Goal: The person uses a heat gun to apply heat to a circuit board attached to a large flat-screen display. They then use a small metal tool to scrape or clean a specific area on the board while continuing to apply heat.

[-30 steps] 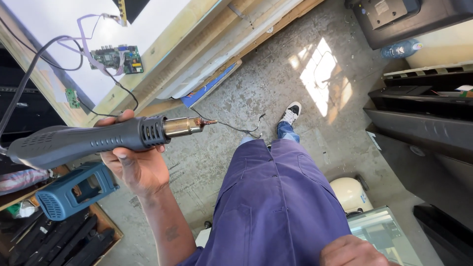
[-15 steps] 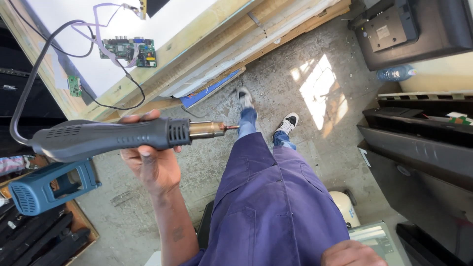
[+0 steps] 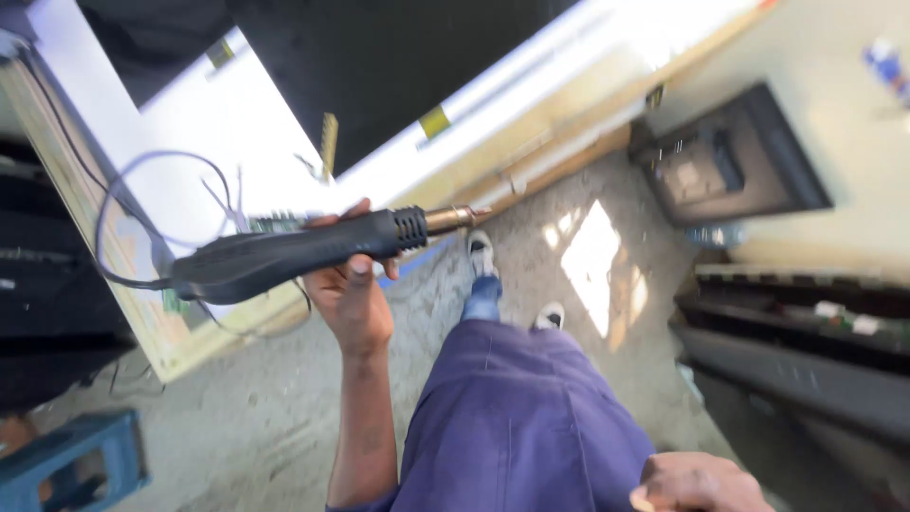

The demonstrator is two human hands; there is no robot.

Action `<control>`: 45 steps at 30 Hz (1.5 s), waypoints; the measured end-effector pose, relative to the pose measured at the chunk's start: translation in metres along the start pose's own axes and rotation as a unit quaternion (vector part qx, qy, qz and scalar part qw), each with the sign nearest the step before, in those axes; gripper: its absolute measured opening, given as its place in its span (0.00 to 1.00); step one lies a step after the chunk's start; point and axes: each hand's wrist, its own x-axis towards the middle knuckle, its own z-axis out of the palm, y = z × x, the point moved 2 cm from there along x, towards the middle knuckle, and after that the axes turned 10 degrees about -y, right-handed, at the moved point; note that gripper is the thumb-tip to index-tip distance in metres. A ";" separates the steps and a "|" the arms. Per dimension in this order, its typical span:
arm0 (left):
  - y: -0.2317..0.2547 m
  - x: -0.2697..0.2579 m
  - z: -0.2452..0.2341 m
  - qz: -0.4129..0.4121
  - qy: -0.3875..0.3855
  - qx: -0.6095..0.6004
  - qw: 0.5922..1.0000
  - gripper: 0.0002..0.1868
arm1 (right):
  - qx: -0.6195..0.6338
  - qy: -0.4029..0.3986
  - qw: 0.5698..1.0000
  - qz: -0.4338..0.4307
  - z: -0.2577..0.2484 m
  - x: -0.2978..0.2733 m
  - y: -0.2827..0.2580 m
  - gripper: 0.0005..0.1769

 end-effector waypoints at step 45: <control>-0.118 0.151 -0.086 -0.121 0.022 0.194 0.973 0.20 | -0.348 -0.161 0.919 0.090 0.118 0.317 0.295 0.03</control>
